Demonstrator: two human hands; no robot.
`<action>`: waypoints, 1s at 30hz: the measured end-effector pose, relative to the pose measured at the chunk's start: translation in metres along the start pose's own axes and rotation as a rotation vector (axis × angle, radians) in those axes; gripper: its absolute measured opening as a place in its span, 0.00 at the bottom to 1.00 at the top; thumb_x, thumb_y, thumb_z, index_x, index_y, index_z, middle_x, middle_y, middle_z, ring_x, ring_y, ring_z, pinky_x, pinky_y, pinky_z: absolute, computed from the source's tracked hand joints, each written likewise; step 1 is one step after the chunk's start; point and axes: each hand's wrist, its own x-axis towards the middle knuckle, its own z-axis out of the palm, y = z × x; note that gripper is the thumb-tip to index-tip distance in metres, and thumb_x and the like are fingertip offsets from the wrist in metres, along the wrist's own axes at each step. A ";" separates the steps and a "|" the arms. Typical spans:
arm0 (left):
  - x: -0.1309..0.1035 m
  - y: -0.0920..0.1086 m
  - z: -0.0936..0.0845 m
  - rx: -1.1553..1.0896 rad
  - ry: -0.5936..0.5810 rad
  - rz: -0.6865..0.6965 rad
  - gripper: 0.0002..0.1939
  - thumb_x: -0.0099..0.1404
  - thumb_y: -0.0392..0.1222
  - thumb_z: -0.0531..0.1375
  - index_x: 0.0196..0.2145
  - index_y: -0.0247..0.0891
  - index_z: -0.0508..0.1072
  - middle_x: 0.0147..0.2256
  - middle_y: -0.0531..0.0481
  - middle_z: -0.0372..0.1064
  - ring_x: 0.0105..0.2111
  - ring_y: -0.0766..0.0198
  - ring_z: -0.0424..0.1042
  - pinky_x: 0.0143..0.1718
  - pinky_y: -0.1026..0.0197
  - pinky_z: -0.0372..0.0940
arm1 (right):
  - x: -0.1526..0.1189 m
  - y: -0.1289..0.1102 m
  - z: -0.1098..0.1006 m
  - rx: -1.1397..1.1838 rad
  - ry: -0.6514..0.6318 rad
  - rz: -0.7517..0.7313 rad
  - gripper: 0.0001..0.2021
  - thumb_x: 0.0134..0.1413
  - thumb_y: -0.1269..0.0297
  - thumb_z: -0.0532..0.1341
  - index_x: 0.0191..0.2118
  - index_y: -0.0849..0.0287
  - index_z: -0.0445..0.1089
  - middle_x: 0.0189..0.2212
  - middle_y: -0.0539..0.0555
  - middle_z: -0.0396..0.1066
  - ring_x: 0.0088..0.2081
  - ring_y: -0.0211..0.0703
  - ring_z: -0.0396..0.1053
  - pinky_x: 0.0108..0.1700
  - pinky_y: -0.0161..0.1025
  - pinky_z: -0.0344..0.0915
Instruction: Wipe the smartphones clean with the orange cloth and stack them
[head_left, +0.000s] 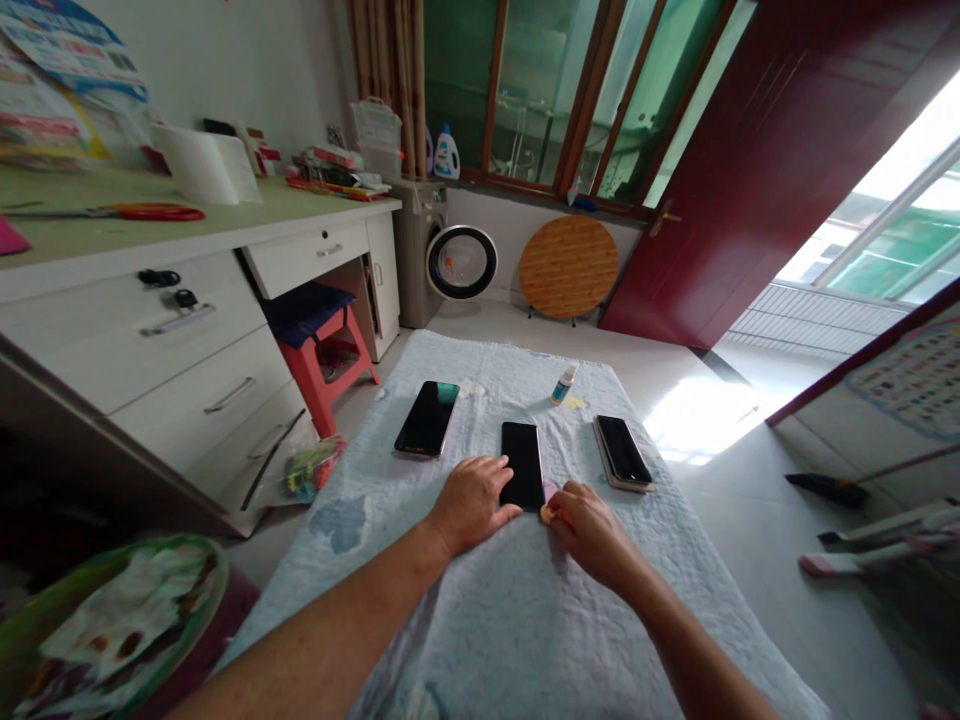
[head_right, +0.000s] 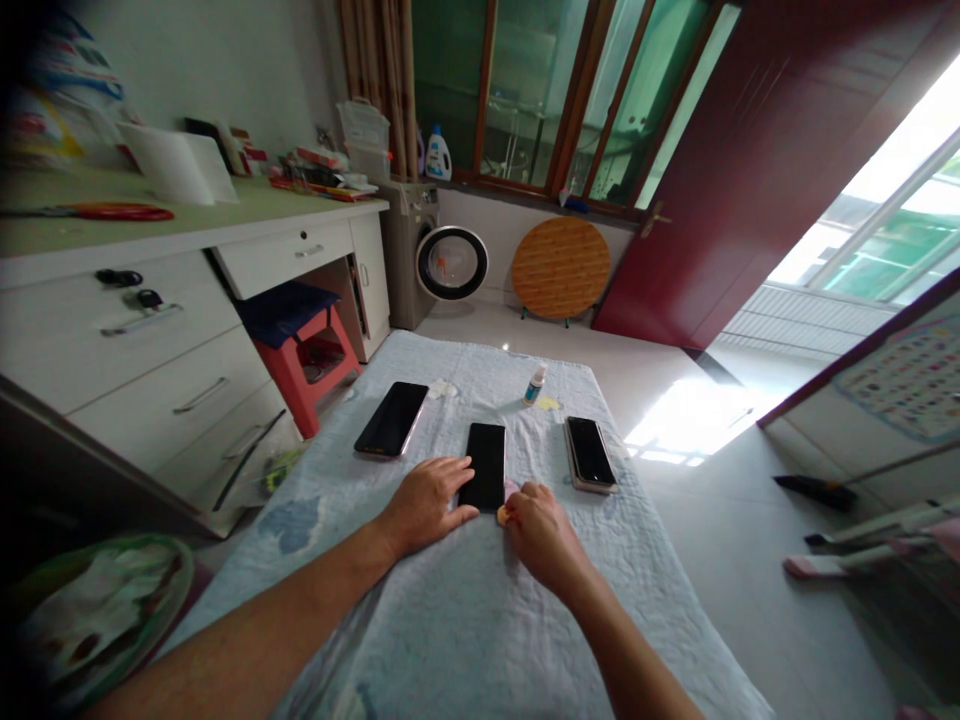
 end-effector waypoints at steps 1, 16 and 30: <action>0.001 -0.001 0.000 -0.007 0.003 -0.001 0.22 0.60 0.53 0.64 0.47 0.36 0.74 0.53 0.39 0.70 0.53 0.49 0.68 0.55 0.48 0.62 | -0.002 0.000 -0.001 0.027 0.002 -0.038 0.09 0.54 0.76 0.56 0.32 0.59 0.72 0.33 0.52 0.68 0.38 0.40 0.65 0.40 0.34 0.58; 0.004 -0.015 0.012 -0.071 0.003 -0.007 0.15 0.65 0.40 0.61 0.50 0.45 0.75 0.52 0.47 0.69 0.51 0.57 0.68 0.54 0.53 0.62 | 0.009 -0.014 0.022 -0.081 0.080 -0.196 0.08 0.56 0.77 0.56 0.33 0.59 0.69 0.34 0.54 0.67 0.38 0.41 0.62 0.41 0.35 0.58; 0.005 -0.012 0.003 -0.083 -0.041 -0.022 0.14 0.66 0.42 0.59 0.49 0.45 0.75 0.52 0.47 0.69 0.51 0.56 0.67 0.54 0.52 0.62 | 0.024 -0.035 0.039 -0.194 0.144 -0.269 0.05 0.61 0.71 0.57 0.35 0.57 0.70 0.34 0.52 0.68 0.35 0.41 0.61 0.39 0.38 0.53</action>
